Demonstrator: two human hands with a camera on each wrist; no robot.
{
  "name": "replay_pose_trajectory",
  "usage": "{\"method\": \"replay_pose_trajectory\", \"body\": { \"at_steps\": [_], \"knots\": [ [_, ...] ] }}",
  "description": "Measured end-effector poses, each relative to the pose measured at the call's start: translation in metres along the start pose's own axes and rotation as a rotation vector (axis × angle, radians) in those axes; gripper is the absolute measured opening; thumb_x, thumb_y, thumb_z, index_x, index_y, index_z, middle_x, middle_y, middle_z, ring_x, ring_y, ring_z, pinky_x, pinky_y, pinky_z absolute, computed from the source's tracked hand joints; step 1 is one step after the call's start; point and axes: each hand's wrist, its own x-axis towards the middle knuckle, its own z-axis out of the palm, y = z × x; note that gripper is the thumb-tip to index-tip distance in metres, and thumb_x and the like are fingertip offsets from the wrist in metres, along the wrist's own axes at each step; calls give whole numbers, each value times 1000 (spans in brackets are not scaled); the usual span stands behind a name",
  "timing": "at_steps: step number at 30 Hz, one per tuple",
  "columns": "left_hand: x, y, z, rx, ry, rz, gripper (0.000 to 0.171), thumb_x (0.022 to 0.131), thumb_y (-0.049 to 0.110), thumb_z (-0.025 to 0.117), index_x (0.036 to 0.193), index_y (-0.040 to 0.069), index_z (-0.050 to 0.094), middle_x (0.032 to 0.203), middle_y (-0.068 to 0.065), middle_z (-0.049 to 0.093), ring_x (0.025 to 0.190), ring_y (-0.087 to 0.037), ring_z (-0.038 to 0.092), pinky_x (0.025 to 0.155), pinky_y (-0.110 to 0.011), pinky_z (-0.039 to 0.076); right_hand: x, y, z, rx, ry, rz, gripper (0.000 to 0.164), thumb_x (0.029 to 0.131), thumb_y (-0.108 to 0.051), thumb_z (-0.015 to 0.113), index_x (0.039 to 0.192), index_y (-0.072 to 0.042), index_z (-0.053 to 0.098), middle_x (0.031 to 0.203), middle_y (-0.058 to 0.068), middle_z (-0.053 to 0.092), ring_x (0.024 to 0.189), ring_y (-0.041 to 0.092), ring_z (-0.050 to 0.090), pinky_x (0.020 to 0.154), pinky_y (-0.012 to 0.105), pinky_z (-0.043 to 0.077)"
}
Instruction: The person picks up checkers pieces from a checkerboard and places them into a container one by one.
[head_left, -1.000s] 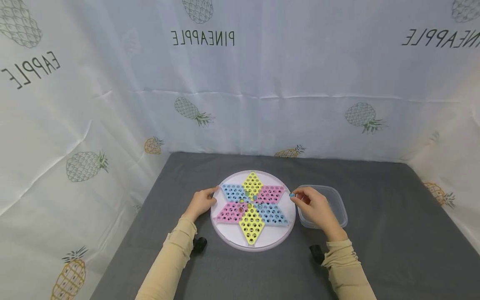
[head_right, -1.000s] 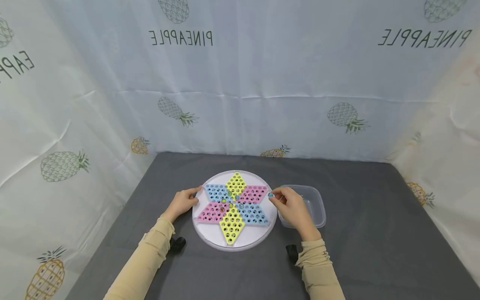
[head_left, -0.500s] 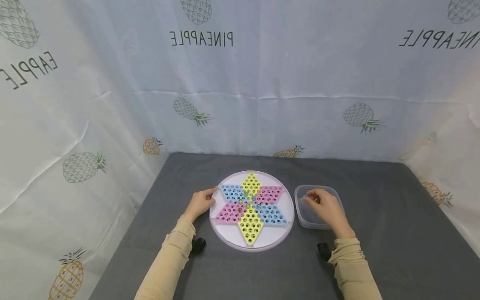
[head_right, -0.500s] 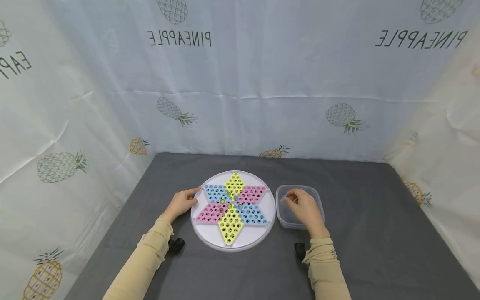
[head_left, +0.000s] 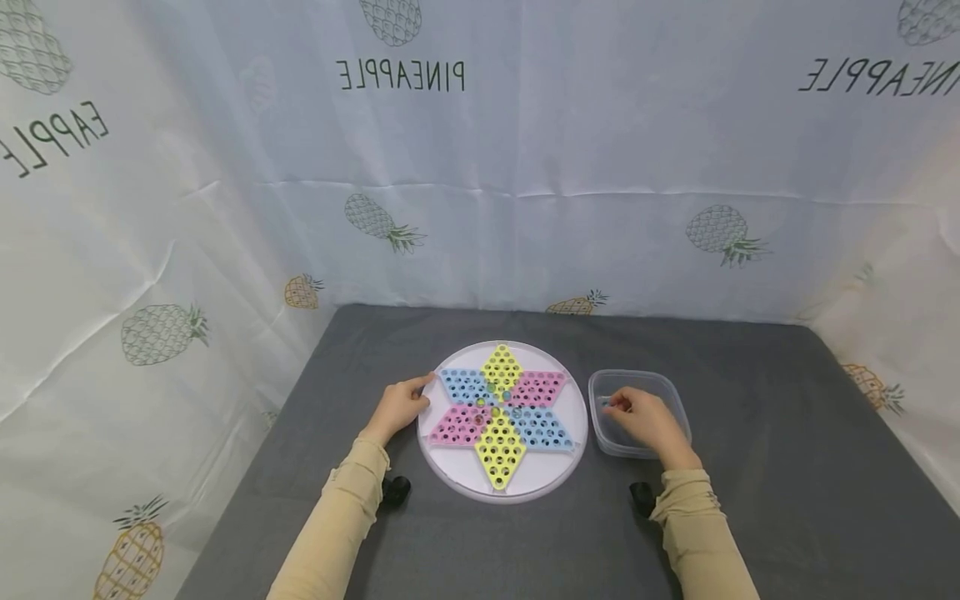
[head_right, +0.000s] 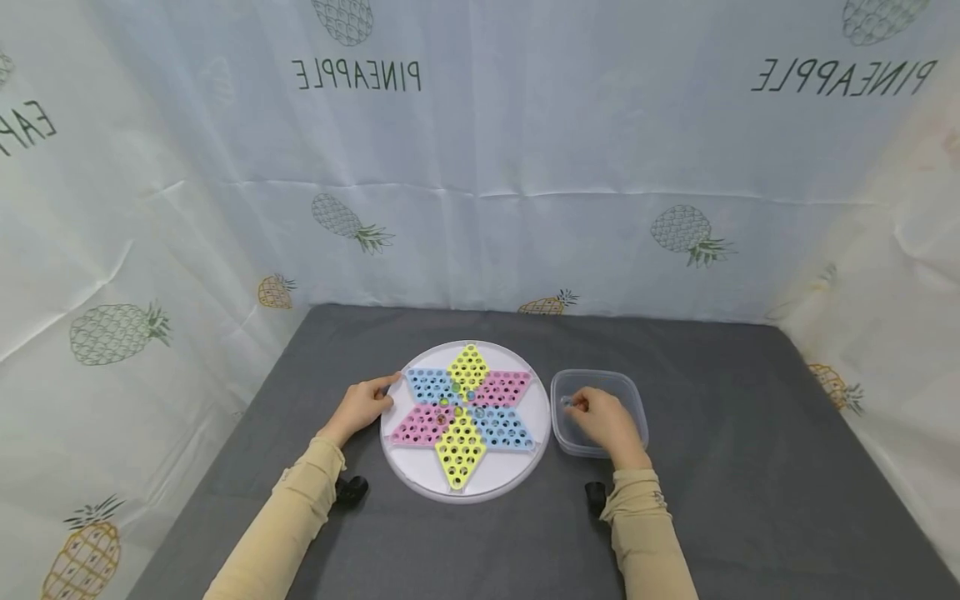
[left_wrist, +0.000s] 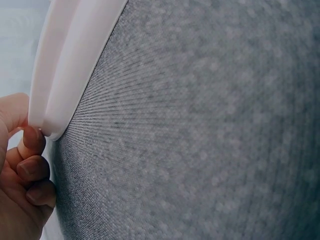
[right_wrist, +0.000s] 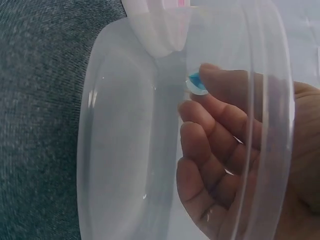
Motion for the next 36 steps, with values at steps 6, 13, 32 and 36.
{"method": "replay_pose_trajectory", "body": {
  "at_steps": [6,13,32,36],
  "knots": [
    [0,-3,0,22,8,20,48,84,11,56,132,14,55,49,4,32,45,-9,27,46,-23,28,2,-1,6,-8,-26,-5,20,86,-20,63,95,-2,65,82,7,63,70,14,53,63,31,43],
    [-1,-3,0,14,10,11,48,84,11,56,132,15,55,50,4,32,45,-9,27,46,-23,28,5,0,13,-17,-44,1,17,85,-20,63,92,-5,64,78,4,61,67,13,50,61,28,39],
    [-1,0,0,-1,5,-16,48,85,12,56,132,16,55,51,3,33,46,-9,28,47,-23,29,9,3,15,-33,-67,-3,17,85,-18,64,96,-5,65,83,6,63,71,15,52,63,32,44],
    [-1,0,0,-6,4,-16,48,85,11,56,132,16,55,51,3,33,47,-10,29,47,-24,30,7,4,15,-30,-64,8,19,86,-19,63,99,-5,64,87,8,64,74,18,55,66,36,47]
  ]
}}
